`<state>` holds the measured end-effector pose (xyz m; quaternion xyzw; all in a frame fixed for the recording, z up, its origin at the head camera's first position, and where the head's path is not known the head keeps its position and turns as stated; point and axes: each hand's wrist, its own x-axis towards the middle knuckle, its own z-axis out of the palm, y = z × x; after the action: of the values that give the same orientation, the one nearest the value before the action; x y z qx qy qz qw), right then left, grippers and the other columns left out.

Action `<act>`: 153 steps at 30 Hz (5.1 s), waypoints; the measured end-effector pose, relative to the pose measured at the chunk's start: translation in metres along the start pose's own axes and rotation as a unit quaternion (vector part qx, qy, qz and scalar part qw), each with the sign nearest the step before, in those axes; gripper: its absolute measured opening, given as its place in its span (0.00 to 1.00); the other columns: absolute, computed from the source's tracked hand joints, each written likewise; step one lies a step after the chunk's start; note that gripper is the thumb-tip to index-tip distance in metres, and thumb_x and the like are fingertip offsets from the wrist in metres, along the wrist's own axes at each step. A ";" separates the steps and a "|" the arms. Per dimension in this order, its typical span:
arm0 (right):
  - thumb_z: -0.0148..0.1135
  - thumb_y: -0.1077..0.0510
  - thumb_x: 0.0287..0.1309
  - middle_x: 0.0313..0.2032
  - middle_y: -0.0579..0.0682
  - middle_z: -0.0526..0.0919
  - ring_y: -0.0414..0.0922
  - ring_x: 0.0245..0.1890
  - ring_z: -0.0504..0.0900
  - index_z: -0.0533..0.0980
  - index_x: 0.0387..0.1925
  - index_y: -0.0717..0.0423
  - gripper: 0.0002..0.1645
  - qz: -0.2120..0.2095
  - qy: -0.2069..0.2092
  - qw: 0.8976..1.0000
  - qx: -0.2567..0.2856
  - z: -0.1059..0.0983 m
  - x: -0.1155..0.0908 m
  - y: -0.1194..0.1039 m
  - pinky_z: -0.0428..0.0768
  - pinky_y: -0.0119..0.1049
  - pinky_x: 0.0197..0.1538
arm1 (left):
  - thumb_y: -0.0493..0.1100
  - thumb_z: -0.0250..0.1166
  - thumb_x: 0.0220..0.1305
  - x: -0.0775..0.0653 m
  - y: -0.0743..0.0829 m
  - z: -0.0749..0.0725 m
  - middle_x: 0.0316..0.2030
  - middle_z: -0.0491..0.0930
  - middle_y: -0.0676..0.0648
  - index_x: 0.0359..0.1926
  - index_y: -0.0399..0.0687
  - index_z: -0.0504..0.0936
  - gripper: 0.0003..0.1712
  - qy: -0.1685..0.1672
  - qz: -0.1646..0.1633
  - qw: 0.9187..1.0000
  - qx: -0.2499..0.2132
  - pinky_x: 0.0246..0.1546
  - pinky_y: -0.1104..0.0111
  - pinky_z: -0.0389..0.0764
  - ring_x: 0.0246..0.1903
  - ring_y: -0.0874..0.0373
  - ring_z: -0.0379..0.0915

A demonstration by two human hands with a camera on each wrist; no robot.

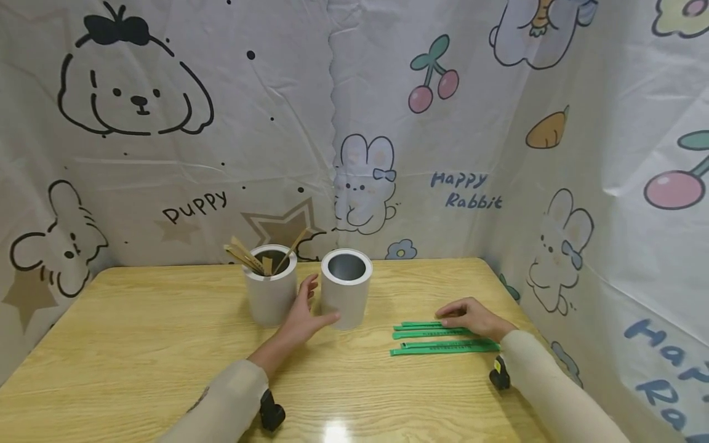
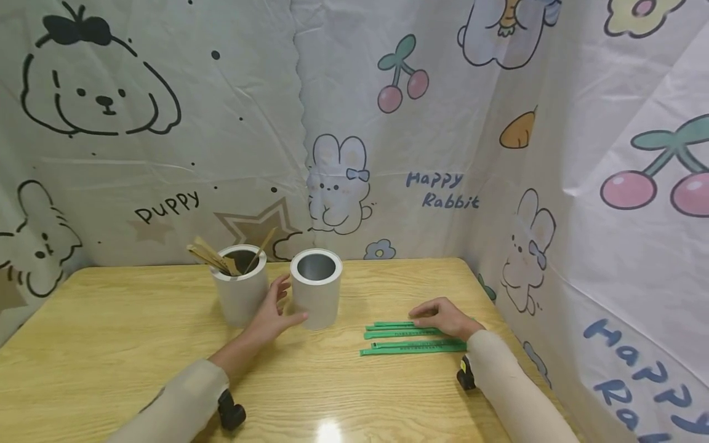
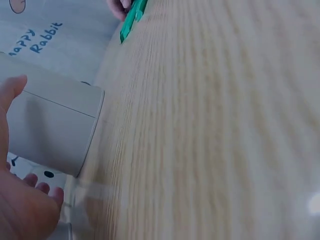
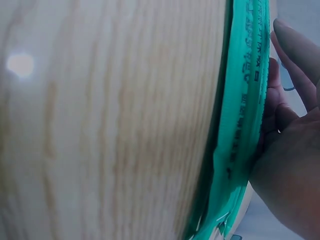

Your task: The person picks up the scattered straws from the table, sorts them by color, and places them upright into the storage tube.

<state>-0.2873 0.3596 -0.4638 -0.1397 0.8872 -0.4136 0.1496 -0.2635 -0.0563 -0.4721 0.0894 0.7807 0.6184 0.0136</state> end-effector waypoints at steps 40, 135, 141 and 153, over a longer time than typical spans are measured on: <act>0.53 0.59 0.74 0.32 0.40 0.82 0.37 0.35 0.75 0.84 0.34 0.45 0.16 -0.160 0.116 0.855 0.480 -0.018 0.021 -0.148 0.70 0.30 0.45 | 0.37 0.79 0.53 0.022 -0.014 0.016 0.75 0.60 0.39 0.80 0.46 0.47 0.62 -0.052 0.011 0.997 -0.063 0.75 0.43 0.58 0.72 0.40 0.60; 0.51 0.51 0.77 0.48 0.40 0.77 0.35 0.41 0.76 0.69 0.68 0.64 0.28 -0.056 0.068 0.962 0.260 0.045 0.054 -0.169 0.78 0.25 0.48 | 0.42 0.79 0.54 0.024 -0.018 0.013 0.77 0.57 0.40 0.80 0.50 0.46 0.63 -0.055 -0.003 0.997 -0.046 0.75 0.43 0.58 0.74 0.40 0.57; 0.55 0.48 0.75 0.57 0.53 0.79 0.41 0.47 0.78 0.72 0.66 0.63 0.29 -0.037 0.046 0.991 0.122 0.022 0.032 -0.126 0.79 0.38 0.59 | 0.42 0.79 0.54 0.022 -0.017 0.012 0.78 0.56 0.42 0.81 0.52 0.45 0.64 -0.054 -0.005 0.997 -0.048 0.76 0.44 0.57 0.75 0.41 0.56; 0.61 0.53 0.70 0.62 0.68 0.76 0.38 0.50 0.79 0.74 0.62 0.68 0.27 -0.021 -0.020 0.999 0.039 -0.002 -0.021 -0.035 0.82 0.40 0.55 | 0.42 0.78 0.55 0.020 -0.013 0.012 0.78 0.54 0.41 0.81 0.51 0.45 0.63 -0.058 -0.014 0.997 -0.045 0.76 0.43 0.55 0.76 0.40 0.54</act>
<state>-0.2643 0.3470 -0.4322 -0.1608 0.8642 -0.4478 0.1635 -0.2828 -0.0440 -0.4855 0.1131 0.7513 0.6463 0.0715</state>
